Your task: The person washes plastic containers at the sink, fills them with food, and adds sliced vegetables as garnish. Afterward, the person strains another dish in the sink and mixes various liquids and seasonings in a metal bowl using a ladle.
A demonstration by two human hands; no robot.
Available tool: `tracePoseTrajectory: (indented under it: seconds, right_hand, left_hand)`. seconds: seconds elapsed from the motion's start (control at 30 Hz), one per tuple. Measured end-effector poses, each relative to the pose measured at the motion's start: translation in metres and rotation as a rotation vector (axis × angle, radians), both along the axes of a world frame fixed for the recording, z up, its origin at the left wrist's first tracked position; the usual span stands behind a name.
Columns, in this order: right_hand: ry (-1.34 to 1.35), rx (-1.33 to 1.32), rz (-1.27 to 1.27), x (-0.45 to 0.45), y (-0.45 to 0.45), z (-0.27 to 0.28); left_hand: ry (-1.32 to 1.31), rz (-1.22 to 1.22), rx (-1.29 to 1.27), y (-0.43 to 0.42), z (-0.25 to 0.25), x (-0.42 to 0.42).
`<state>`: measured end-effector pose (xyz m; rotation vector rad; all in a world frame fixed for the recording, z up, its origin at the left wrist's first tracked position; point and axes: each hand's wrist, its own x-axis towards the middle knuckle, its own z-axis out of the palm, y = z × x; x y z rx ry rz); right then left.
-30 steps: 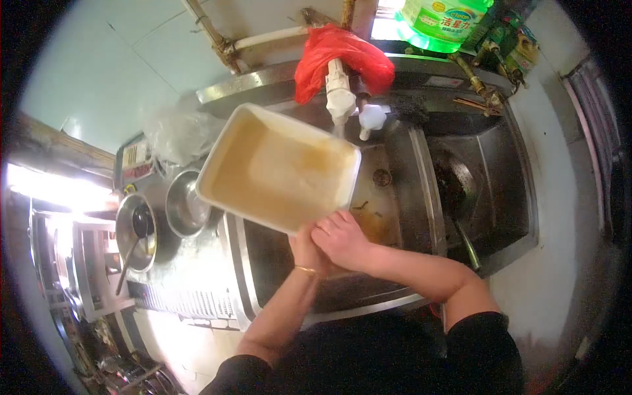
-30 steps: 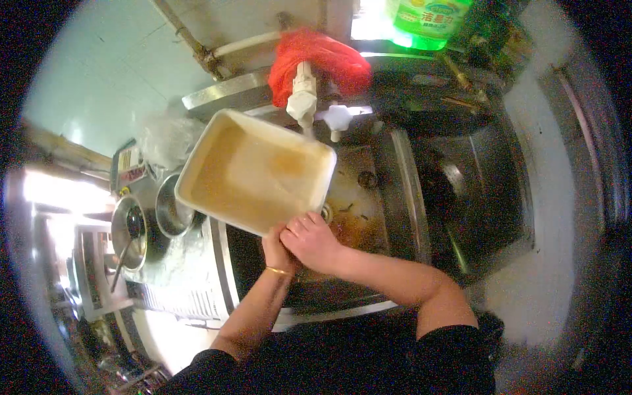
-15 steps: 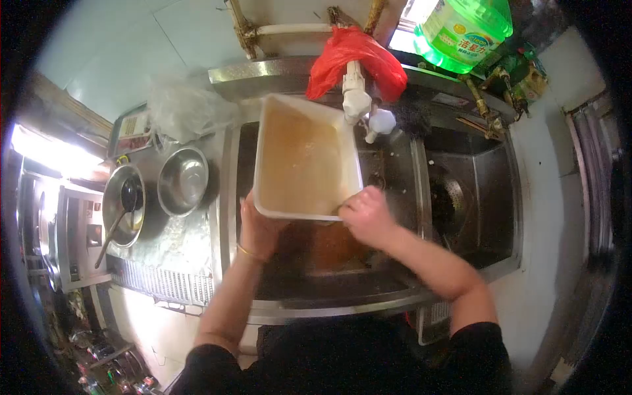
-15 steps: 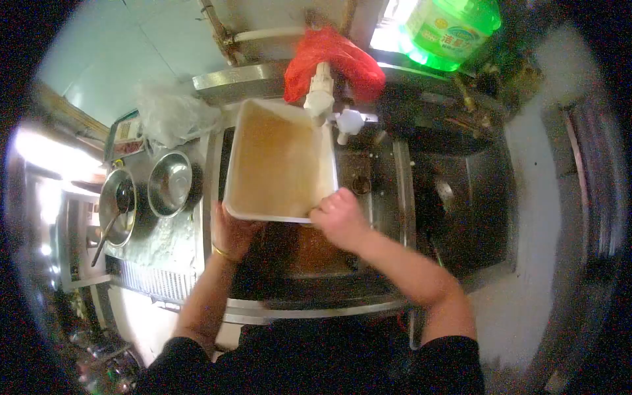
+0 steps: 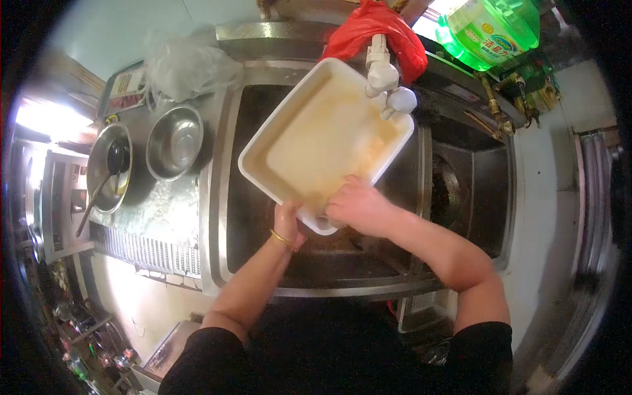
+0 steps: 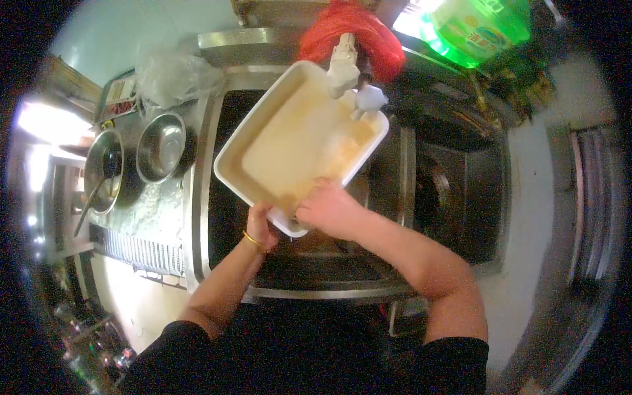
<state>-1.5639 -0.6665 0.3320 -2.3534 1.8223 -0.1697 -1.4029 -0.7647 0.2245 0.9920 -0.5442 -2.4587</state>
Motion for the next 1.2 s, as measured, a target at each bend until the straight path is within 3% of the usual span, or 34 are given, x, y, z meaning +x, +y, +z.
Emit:
tracePoseTrajectory:
  seconds: [0.07,0.2,0.3,0.4,0.5,0.57,0.63,0.8,0.9,1.0,1.07,1.13,1.2]
  right_hand:
    - [0.088,0.132,-0.025,-0.011,-0.008,0.017]
    - [0.051,0.013,-0.051,-0.049,-0.004,0.017]
    - [0.14,0.197,-0.281,-0.077,0.007,0.02]
    - [-0.415,0.591,-0.569,-0.092,-0.004,0.009]
    - [-0.382,-0.037,-0.79,-0.058,-0.031,-0.033]
    - [-0.121,-0.123,-0.8,-0.023,-0.054,-0.045]
    - [-0.211,-0.234,-0.853,0.016,-0.074,-0.076]
    - [-0.392,0.011,-0.361,0.053,-0.062,-0.089]
    - [-0.075,0.049,-0.297,0.058,-0.07,-0.091]
    - [-0.226,-0.116,-0.66,0.021,-0.105,-0.126]
    - [-0.196,-0.091,-0.733,-0.015,-0.099,-0.096]
    - [0.614,-0.363,-0.74,-0.05,-0.085,-0.196]
    - [0.135,-0.217,-0.993,-0.072,-0.084,-0.181]
  left_hand:
    - [0.016,-0.008,0.011,-0.007,0.005,-0.006]
    - [0.05,-0.019,-0.128,-0.033,-0.012,0.002]
    - [0.052,-0.056,-0.186,-0.056,-0.005,0.011]
    - [0.062,-0.07,-0.203,-0.064,0.015,0.013]
    - [0.025,-0.078,-0.258,-0.063,0.023,0.001]
    - [-0.004,-0.038,-0.227,-0.058,0.032,-0.007]
    - [-0.027,-0.002,-0.23,-0.061,0.036,-0.007]
    - [0.014,-0.006,-0.16,-0.072,0.005,0.018]
    - [0.019,-0.069,-0.153,-0.061,0.005,0.021]
    - [-0.05,-0.07,-0.106,-0.051,0.006,0.023]
    - [-0.034,-0.024,-0.143,-0.045,0.013,0.022]
    - [-0.051,-0.013,-0.164,-0.05,0.008,0.028]
    - [-0.047,0.023,-0.196,-0.054,0.018,0.027]
